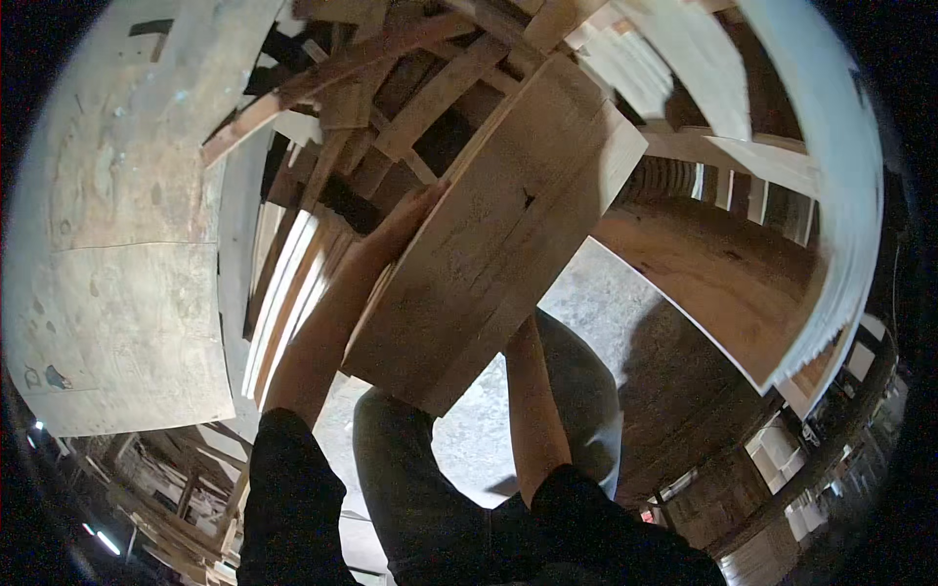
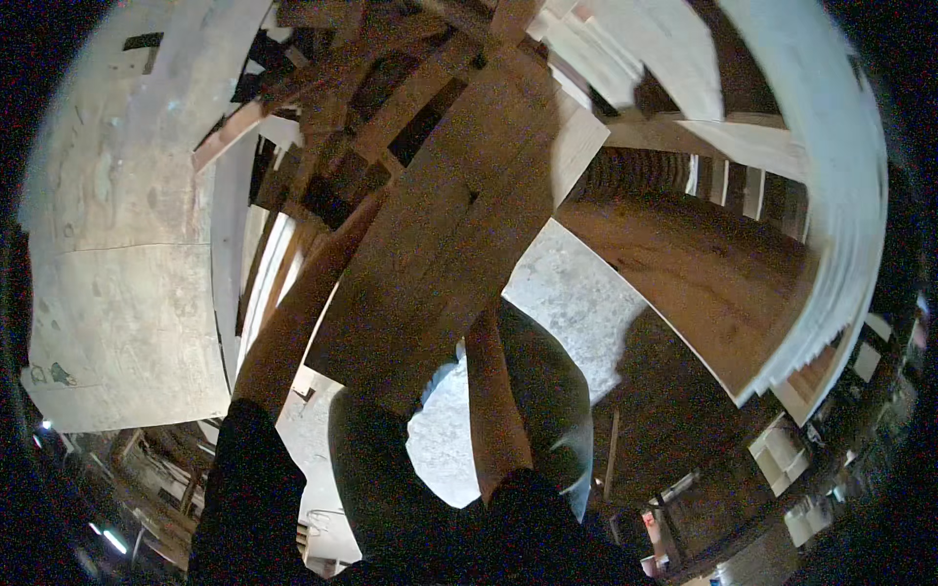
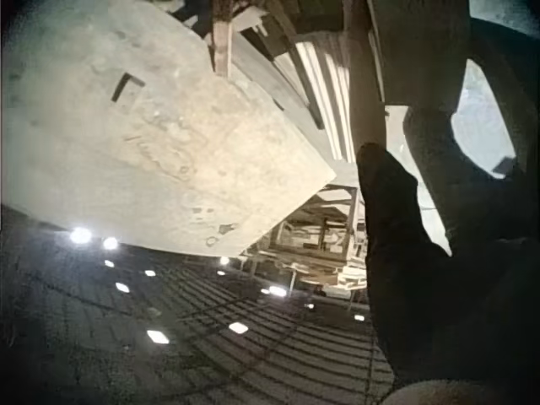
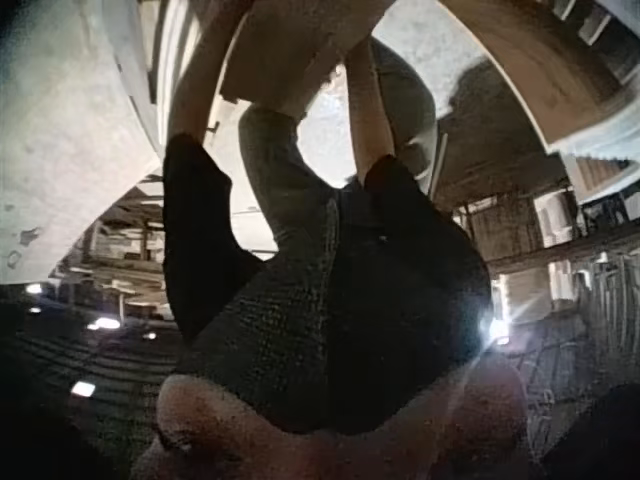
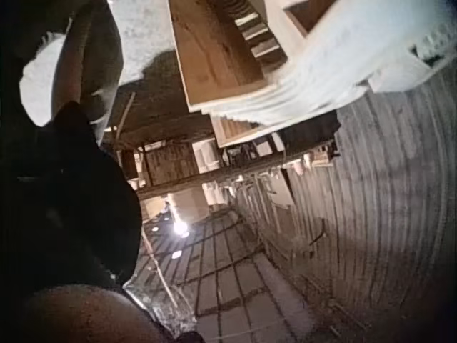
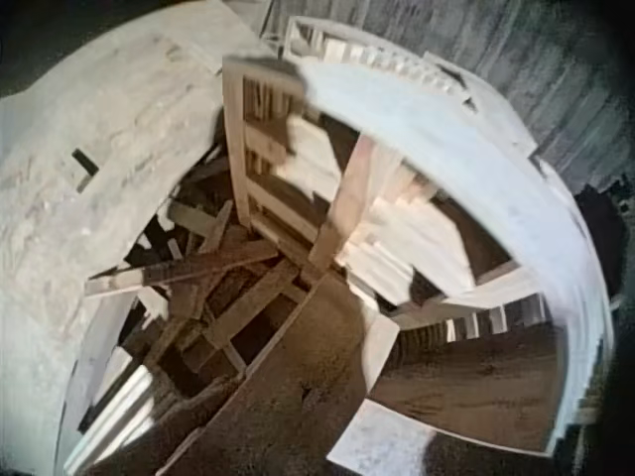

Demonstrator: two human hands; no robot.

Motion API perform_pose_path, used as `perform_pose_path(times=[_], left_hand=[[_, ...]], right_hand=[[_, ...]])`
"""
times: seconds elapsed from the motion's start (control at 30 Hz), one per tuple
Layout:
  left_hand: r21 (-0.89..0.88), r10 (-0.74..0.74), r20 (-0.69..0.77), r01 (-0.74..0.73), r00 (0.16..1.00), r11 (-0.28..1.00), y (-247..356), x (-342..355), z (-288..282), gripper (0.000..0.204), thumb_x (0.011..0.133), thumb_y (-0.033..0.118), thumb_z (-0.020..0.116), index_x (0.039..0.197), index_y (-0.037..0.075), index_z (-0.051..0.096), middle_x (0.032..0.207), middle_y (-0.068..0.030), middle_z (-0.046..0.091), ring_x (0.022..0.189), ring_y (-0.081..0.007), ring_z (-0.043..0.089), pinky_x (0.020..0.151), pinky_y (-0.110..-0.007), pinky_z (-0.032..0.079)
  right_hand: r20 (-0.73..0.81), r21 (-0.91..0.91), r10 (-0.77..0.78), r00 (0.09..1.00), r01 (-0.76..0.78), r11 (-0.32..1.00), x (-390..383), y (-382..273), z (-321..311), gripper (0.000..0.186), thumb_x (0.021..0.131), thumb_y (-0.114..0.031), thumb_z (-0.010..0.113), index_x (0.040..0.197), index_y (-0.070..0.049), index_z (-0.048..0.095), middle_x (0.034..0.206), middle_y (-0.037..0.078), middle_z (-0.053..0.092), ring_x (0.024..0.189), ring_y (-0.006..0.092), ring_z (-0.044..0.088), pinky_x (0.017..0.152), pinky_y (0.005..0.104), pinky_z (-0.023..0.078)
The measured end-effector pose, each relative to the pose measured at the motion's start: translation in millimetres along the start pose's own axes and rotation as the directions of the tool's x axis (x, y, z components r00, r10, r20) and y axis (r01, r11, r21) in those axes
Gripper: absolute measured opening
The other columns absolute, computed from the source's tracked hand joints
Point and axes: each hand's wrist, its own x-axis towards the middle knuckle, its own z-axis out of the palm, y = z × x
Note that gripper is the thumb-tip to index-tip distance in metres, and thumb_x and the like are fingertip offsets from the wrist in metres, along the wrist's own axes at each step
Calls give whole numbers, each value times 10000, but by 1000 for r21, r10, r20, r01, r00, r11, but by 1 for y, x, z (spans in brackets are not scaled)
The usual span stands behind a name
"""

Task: The person carries a wooden block across the workshop and places it onto a stack of wooden pieces. The person then walks to a workbench and aligns wooden pieces on the table by hand.

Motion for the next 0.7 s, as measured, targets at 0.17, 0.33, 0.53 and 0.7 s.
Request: perform_pose_path(times=[0.17, 0.33, 0.53, 0.7], left_hand=[[-20, -107, -124, 105, 987, 994, -24, 47, -25, 895, 647, 675, 457, 1207, -10, 326, 1219, -193, 331, 1122, -293, 333, 895, -418, 294], [-72, -125, -100, 118, 987, 990, -9, 57, -10, 894, 642, 679, 457, 1239, 33, 302, 1248, -172, 312, 1134, -293, 323, 902, -425, 289], [-135, -56, -32, 51, 998, 990, -27, 81, -35, 868, 661, 663, 450, 1265, 66, 271, 1270, -166, 290, 1153, -300, 305, 915, -430, 279], [-66, -177, -54, 173, 983, 983, -39, 93, -51, 845, 677, 646, 450, 1262, 63, 274, 1267, -162, 297, 1148, -299, 312, 920, -421, 276]], right_hand=[[-16, -27, 34, 999, -35, 999, 30, 37, -29, 577, 816, -475, 331, 1144, -2, 376, 1057, 168, 469, 952, 256, 464, 808, 383, 388], [-40, -64, 17, 999, -20, 998, 89, 55, -45, 570, 819, -469, 330, 1143, -3, 377, 1057, 167, 470, 954, 256, 464, 810, 383, 388], [-33, -80, -9, 999, 6, 997, 121, 71, -41, 562, 822, -463, 327, 1142, -4, 380, 1058, 166, 471, 955, 256, 463, 811, 383, 388], [-47, -86, -57, 997, 52, 995, 129, 81, -45, 555, 825, -458, 326, 1142, -5, 381, 1058, 165, 471, 957, 256, 463, 813, 382, 388]])
